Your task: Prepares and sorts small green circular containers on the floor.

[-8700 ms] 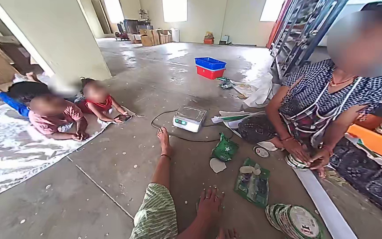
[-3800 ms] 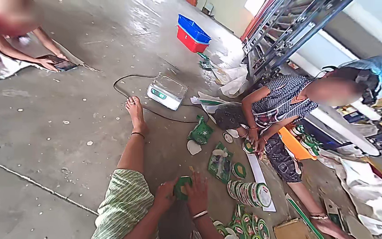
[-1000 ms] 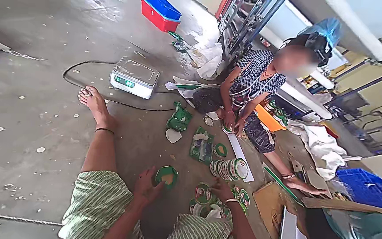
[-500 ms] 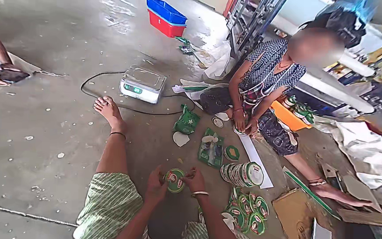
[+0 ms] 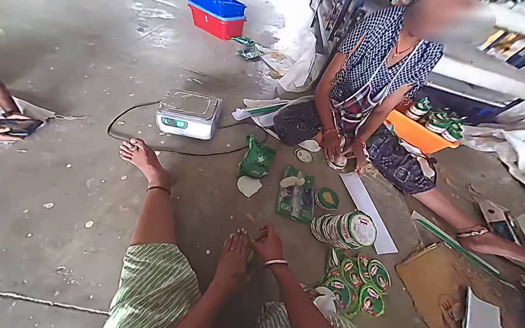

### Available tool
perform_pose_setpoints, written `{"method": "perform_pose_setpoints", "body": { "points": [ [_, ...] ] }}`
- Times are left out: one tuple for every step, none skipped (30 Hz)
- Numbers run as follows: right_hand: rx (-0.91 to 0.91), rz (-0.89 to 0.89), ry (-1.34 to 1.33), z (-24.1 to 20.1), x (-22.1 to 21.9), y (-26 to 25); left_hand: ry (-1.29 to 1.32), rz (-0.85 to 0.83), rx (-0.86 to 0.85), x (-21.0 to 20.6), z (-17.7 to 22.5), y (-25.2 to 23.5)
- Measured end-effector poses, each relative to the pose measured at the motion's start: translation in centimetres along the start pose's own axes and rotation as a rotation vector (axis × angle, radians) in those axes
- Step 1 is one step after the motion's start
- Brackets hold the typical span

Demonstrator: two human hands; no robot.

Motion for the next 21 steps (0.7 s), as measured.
{"method": "perform_pose_setpoints", "body": {
  "points": [
    [0.009,-0.007,-0.079,0.5,0.3,-0.1,-0.009,0.014,-0.005,-0.3,-0.1,0.0],
    [0.009,-0.006,-0.144,1.0,0.6,-0.1,-0.018,0.042,-0.017,-0.4,-0.2,0.1],
    [-0.005,-0.006,-0.181,1.4,0.9,-0.1,-0.019,0.059,-0.024,-0.5,-0.3,0.1],
    [-0.022,-0.013,-0.196,1.8,1.1,-0.1,-0.012,0.064,-0.024,-0.5,-0.3,0.1],
    [-0.035,-0.023,-0.203,2.0,1.1,-0.2,-0.007,0.073,-0.024,-0.5,-0.3,0.0],
    [-0.042,-0.035,-0.215,2.2,0.9,-0.2,0.0,0.088,-0.026,-0.6,-0.3,0.0],
    [-0.04,-0.041,-0.231,2.3,0.5,-0.2,0.003,0.101,-0.029,-0.6,-0.3,0.0],
    [-0.03,-0.039,-0.239,2.4,0.1,-0.2,0.006,0.105,-0.028,-0.7,-0.3,0.1],
    [-0.017,-0.028,-0.241,2.3,-0.1,-0.1,0.0,0.119,-0.029,-0.8,-0.3,0.0],
    [0.0,-0.015,-0.234,2.3,-0.2,-0.1,-0.009,0.132,-0.029,-0.9,-0.3,0.0],
    [0.013,-0.008,-0.219,2.3,-0.2,0.0,-0.02,0.133,-0.025,-0.9,-0.2,0.0],
    [0.025,-0.005,-0.196,2.2,-0.2,0.0,-0.028,0.149,-0.029,-1.0,-0.2,0.0],
    [0.044,-0.002,-0.163,2.2,-0.1,0.1,-0.043,0.187,-0.043,-1.1,-0.1,0.0],
    [0.057,0.0,-0.129,2.2,-0.1,0.1,-0.058,0.215,-0.052,-1.2,-0.1,0.0],
    [0.069,0.004,-0.097,2.0,-0.1,0.1,-0.065,0.226,-0.056,-1.3,-0.1,0.0],
    [0.079,0.009,-0.06,1.9,-0.1,0.2,-0.068,0.227,-0.057,-1.3,-0.1,0.0],
    [0.093,0.014,-0.014,1.7,-0.2,0.4,-0.074,0.232,-0.058,-1.3,-0.2,0.0],
    [0.105,0.013,0.041,1.5,-0.2,0.6,-0.074,0.23,-0.056,-1.3,-0.2,0.0],
    [0.113,0.011,0.096,1.3,-0.3,0.7,-0.075,0.226,-0.052,-1.3,-0.1,0.0],
    [0.12,0.01,0.14,1.1,-0.4,0.8,-0.082,0.224,-0.047,-1.3,-0.1,-0.1],
    [0.122,0.009,0.172,1.0,-0.5,0.9,-0.085,0.213,-0.04,-1.4,-0.1,-0.1]
  ]
}}
Point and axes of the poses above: each hand's wrist, its own y-axis away from the middle knuckle, its own x-axis out of the back of the hand, z = x × y, the point moved 3 cm from there along -y, towards the middle knuckle, and after that the axes turned 10 degrees about -z, right-handed, at the moved point
